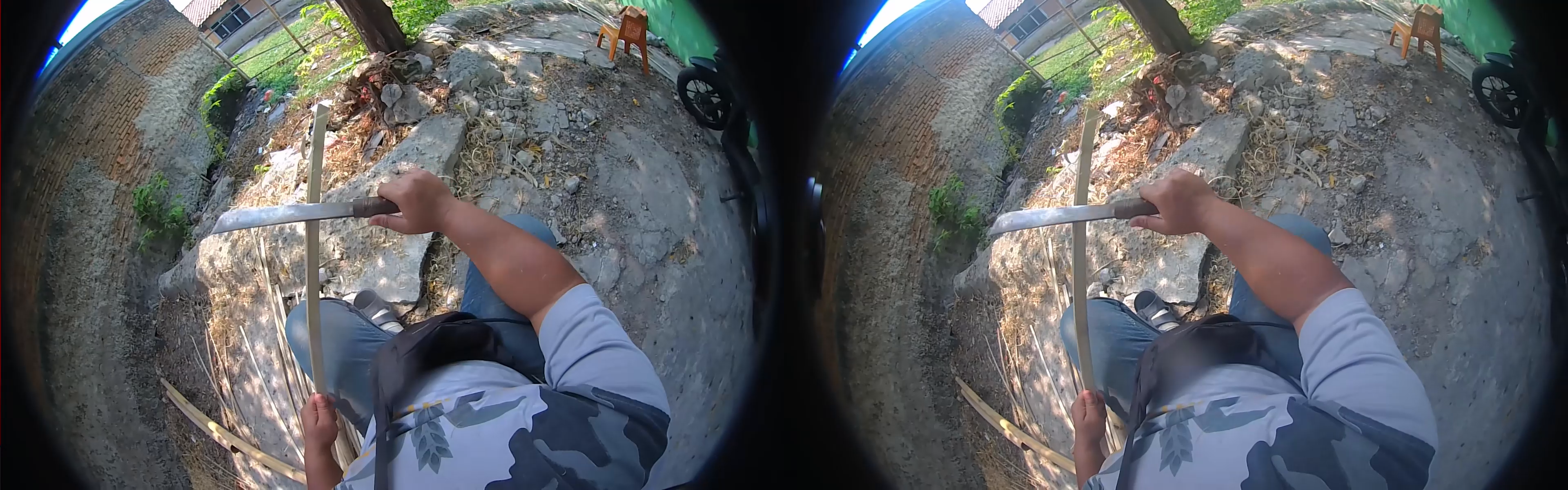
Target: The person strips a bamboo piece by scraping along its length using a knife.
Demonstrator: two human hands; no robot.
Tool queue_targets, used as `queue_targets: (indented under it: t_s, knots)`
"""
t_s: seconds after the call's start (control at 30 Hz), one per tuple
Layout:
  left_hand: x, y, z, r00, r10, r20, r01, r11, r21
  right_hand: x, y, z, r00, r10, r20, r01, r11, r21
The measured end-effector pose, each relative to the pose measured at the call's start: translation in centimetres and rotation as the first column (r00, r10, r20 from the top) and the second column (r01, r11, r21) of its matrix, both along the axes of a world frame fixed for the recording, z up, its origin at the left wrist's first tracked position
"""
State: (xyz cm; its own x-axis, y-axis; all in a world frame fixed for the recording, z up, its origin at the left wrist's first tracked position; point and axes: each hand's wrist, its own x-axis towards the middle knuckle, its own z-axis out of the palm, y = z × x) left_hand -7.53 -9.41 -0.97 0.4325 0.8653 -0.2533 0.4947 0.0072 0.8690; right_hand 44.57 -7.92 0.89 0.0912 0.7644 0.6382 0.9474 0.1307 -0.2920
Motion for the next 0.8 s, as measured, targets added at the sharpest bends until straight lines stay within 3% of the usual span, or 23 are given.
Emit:
queue_targets:
  t_s: [0.17, 0.27, 0.4, 0.5, 0.6, 0.7, 0.8]
  knots:
    - [0.4, 0.5, -0.5, 1.000, 0.021, -0.009, -0.021, 1.000, 0.015, -3.4, 0.4, 0.2, 0.953, 0.272, 0.135, -0.276, 0.961, 0.009]
    - [-0.2, 0.2, -0.5, 0.999, 0.005, -0.040, -0.005, 1.000, 0.001, -2.6, 0.4, 0.2, 0.948, 0.277, 0.159, -0.274, 0.961, -0.039]
    - [-0.2, -0.7, 0.7, 0.996, -0.045, -0.081, 0.047, 0.999, 0.024, 0.7, 0.4, -0.2, 0.998, 0.028, -0.050, -0.034, 0.992, -0.122]
    - [-0.5, -0.9, 0.7, 0.989, -0.078, -0.125, 0.088, 0.993, 0.076, 2.4, 0.2, 0.1, 0.941, -0.259, -0.217, 0.203, 0.947, -0.250]
    - [0.2, -0.7, 1.1, 0.988, -0.086, -0.125, 0.092, 0.995, 0.041, 2.9, -0.3, 0.2, 0.921, -0.315, -0.229, 0.250, 0.929, -0.271]
    - [0.0, -0.3, 0.2, 0.990, -0.106, -0.091, 0.114, 0.990, 0.086, 2.2, -0.7, 0.8, 0.942, -0.261, -0.210, 0.211, 0.949, -0.232]
    - [0.7, -0.3, 0.5, 0.997, -0.068, -0.033, 0.068, 0.998, 0.012, 0.5, -0.3, 0.4, 0.988, -0.109, -0.109, 0.093, 0.985, -0.145]
